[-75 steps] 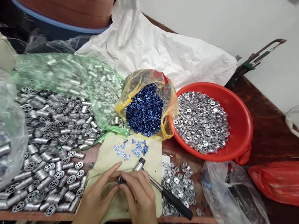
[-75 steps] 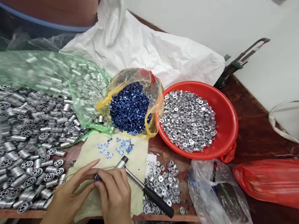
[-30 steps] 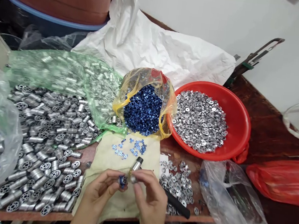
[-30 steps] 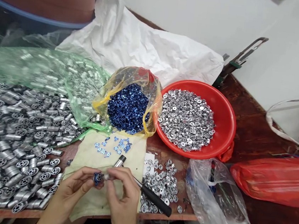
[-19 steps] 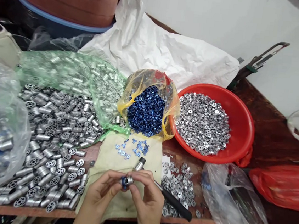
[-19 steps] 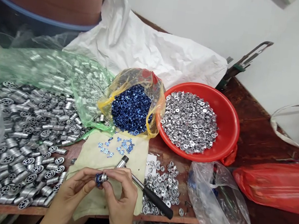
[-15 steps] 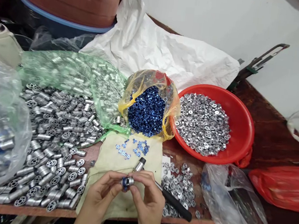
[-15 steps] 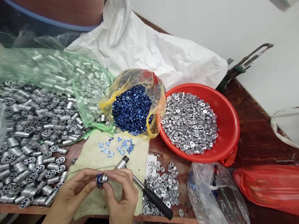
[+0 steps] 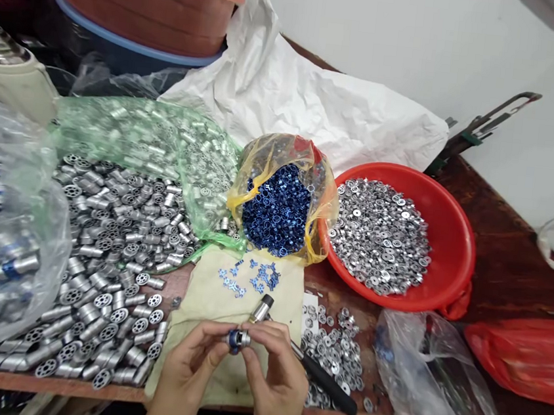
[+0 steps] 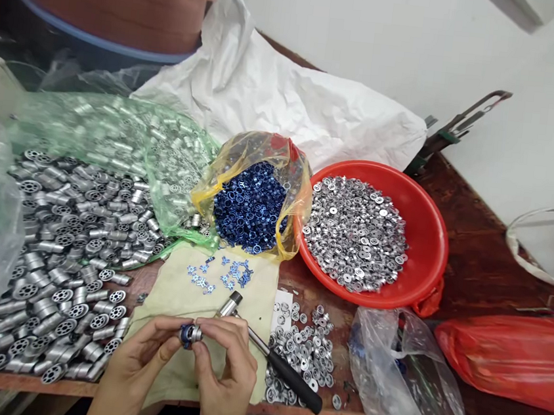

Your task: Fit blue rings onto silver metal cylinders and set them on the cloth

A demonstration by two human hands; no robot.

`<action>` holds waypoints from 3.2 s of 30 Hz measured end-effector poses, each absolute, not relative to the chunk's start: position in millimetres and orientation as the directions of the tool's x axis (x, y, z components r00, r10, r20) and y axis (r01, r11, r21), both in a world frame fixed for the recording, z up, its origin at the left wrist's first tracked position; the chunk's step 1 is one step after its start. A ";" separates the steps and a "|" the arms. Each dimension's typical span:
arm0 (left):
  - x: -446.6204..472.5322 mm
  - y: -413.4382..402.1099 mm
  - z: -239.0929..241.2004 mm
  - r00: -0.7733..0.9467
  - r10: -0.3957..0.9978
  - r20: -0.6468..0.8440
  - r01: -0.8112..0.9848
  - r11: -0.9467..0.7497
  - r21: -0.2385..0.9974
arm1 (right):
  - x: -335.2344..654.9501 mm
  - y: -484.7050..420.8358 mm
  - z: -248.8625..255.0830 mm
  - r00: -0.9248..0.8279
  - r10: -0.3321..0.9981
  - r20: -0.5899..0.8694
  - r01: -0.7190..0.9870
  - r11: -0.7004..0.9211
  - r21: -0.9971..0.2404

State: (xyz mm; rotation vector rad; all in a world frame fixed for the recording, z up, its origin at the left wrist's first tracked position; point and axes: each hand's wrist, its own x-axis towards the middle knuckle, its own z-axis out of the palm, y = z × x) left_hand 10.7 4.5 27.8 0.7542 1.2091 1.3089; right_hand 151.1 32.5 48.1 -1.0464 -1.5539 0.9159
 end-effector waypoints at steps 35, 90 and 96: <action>-16.4 20.0 31.7 0.106 0.910 -0.401 -0.414 0.407 0.814 | 170.1 59.9 65.7 -0.513 0.824 0.241 0.613 0.548 -0.569; 9.1 8.4 54.3 0.131 0.848 -0.514 -0.743 0.427 0.515 | 175.3 44.9 64.5 -0.295 0.841 0.453 0.449 0.541 -0.711; -0.6 6.8 38.4 0.040 0.931 -0.362 -0.459 0.339 0.821 | 155.4 39.2 51.2 -0.400 0.762 0.509 0.501 0.647 -0.575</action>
